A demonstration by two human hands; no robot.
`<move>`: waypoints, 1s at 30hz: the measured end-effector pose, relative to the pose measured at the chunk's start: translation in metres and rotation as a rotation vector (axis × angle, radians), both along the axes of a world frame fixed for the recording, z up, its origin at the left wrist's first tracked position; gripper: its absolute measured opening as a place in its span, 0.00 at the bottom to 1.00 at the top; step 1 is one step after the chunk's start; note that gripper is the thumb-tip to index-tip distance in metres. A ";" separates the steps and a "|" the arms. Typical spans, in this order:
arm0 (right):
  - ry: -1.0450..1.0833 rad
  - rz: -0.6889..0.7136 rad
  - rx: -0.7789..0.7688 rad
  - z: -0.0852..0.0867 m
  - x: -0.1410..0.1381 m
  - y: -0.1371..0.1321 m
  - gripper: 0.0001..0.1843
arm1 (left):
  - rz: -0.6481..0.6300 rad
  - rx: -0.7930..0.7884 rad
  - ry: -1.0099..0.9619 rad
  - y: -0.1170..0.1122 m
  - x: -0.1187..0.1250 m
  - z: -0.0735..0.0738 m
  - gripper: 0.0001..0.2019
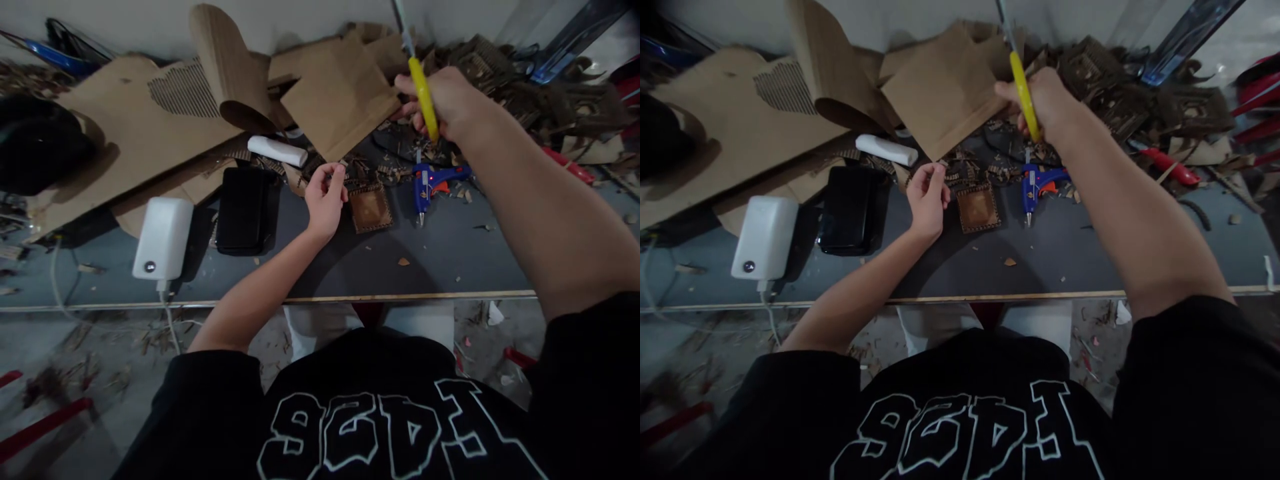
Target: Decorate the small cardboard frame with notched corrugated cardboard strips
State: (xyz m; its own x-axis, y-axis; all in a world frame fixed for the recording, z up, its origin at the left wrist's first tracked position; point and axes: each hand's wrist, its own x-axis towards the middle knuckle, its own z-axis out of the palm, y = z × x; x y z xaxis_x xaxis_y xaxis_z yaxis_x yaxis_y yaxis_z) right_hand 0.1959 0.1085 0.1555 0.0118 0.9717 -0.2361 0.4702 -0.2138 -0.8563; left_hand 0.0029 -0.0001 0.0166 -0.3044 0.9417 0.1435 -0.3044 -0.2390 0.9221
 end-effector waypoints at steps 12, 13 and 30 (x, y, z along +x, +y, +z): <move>-1.033 0.112 0.162 0.008 0.070 0.028 0.39 | -0.067 -0.085 0.092 0.003 -0.004 0.005 0.24; -1.062 0.111 0.155 0.007 0.077 0.029 0.39 | -0.088 -0.059 0.168 0.002 -0.007 0.006 0.23; -0.822 0.638 0.375 -0.036 0.105 -0.066 0.18 | -0.450 0.142 1.160 0.011 -0.045 0.007 0.23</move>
